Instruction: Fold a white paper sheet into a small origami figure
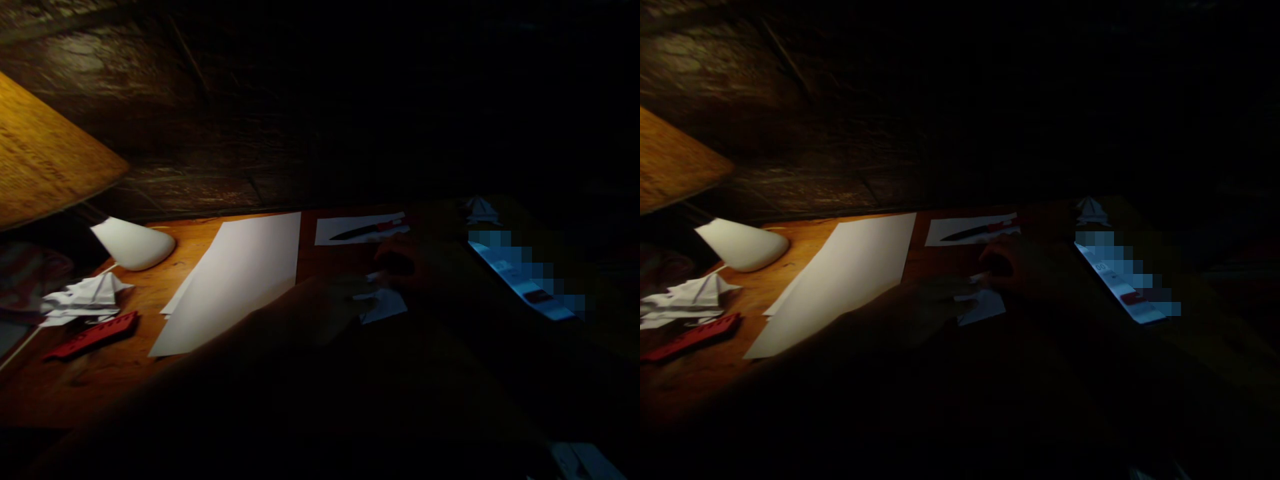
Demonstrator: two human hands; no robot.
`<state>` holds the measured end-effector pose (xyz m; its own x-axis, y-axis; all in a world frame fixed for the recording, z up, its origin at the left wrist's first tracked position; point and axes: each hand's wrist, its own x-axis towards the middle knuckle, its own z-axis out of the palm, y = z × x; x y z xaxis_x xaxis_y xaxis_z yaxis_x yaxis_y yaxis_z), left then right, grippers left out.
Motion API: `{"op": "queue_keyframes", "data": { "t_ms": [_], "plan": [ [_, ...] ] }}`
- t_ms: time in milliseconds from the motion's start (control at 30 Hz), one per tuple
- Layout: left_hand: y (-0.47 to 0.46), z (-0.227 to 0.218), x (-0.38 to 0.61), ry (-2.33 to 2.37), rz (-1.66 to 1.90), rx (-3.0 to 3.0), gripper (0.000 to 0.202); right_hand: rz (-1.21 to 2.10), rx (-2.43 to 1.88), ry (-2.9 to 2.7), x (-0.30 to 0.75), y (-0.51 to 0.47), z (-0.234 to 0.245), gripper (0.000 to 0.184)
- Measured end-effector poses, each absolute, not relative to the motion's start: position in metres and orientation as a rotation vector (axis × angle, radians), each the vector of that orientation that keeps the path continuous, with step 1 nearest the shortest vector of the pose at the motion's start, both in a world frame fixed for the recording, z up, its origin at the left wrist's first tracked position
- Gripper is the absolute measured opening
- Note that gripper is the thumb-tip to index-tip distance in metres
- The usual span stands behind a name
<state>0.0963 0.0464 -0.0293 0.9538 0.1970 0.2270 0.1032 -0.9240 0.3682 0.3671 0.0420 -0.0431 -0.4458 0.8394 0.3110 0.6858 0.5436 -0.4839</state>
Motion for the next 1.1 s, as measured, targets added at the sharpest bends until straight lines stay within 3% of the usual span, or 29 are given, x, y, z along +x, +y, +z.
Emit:
{"op": "queue_keyframes", "data": {
  "t_ms": [233, 433, 533, 700, 1100],
  "plan": [
    [0.035, -0.02, 0.099, 0.19, 0.32, 2.712, 0.034, 0.277, -1.306, -2.177, 0.368, 0.042, -0.052, 0.037],
    [0.042, -0.032, 0.098, 0.202, 0.161, 2.728, 0.071, 0.258, -1.305, -2.193, 0.359, 0.037, -0.048, 0.024],
    [0.045, -0.035, 0.099, 0.264, 0.227, 2.751, 0.074, 0.248, -1.296, -2.198, 0.358, 0.034, -0.044, 0.025],
    [0.048, -0.034, 0.097, 0.455, 0.413, 2.759, 0.071, 0.262, -1.247, -2.226, 0.359, 0.033, -0.042, 0.034],
    [0.046, -0.047, 0.095, 0.535, 0.393, 2.795, 0.076, 0.453, -1.133, -2.338, 0.367, 0.04, -0.046, 0.07]
  ]
}}
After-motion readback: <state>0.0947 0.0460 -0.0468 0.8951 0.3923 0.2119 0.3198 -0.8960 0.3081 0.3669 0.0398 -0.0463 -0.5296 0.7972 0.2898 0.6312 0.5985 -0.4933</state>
